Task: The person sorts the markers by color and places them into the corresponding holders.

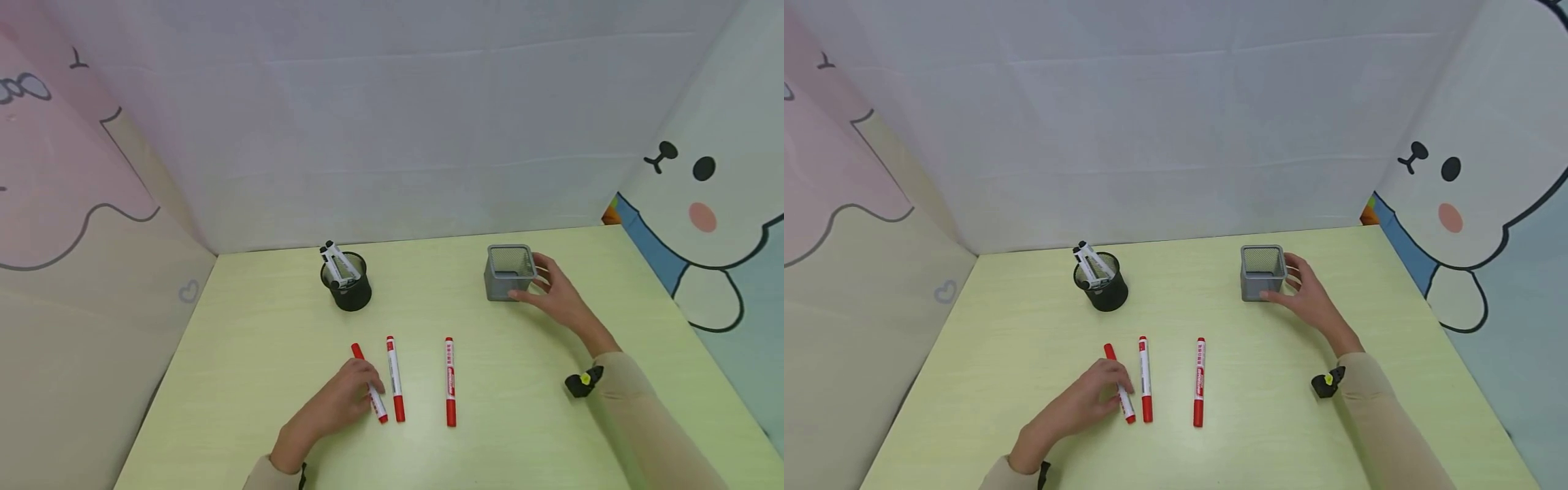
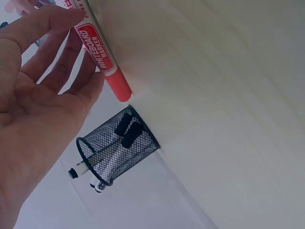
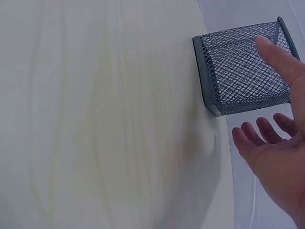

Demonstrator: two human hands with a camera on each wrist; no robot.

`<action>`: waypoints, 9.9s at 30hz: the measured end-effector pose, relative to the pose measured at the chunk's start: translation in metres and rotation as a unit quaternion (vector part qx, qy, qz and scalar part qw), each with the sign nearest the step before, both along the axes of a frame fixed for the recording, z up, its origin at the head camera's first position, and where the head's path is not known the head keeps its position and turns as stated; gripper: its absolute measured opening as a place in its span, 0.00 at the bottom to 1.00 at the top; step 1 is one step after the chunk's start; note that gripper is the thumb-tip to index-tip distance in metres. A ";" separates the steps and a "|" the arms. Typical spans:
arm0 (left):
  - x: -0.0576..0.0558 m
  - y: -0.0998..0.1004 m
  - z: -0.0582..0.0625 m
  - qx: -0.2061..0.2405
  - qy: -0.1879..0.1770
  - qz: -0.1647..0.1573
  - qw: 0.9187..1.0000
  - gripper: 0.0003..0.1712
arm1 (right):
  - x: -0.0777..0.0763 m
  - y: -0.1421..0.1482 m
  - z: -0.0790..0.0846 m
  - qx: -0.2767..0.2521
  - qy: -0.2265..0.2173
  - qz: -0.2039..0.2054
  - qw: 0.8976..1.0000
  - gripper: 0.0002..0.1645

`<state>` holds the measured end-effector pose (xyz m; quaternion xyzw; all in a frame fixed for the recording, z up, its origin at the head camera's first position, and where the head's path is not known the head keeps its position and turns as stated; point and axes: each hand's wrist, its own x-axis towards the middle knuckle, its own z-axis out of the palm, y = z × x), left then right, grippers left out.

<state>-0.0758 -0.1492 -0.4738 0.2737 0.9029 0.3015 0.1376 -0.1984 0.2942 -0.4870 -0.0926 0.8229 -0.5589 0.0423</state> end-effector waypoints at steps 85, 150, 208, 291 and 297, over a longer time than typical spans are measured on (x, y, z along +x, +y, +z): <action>-0.019 0.004 0.014 0.006 0.184 -0.054 0.981 0.15 | -0.030 0.014 -0.017 -0.040 -0.036 0.044 0.998 0.49; -0.093 0.103 0.036 0.226 0.197 -0.004 0.954 0.16 | -0.028 0.015 -0.018 -0.050 -0.030 0.048 0.997 0.45; -0.145 0.193 0.057 0.413 0.094 0.032 0.905 0.20 | -0.031 0.015 -0.020 -0.030 -0.028 0.040 0.998 0.46; -0.147 0.230 0.037 0.123 0.200 -0.098 0.967 0.13 | -0.030 0.014 -0.022 -0.027 0.012 0.052 0.998 0.41; -0.143 0.221 0.035 0.128 0.187 -0.084 0.970 0.14 | -0.031 0.014 -0.023 -0.043 0.010 0.060 0.997 0.41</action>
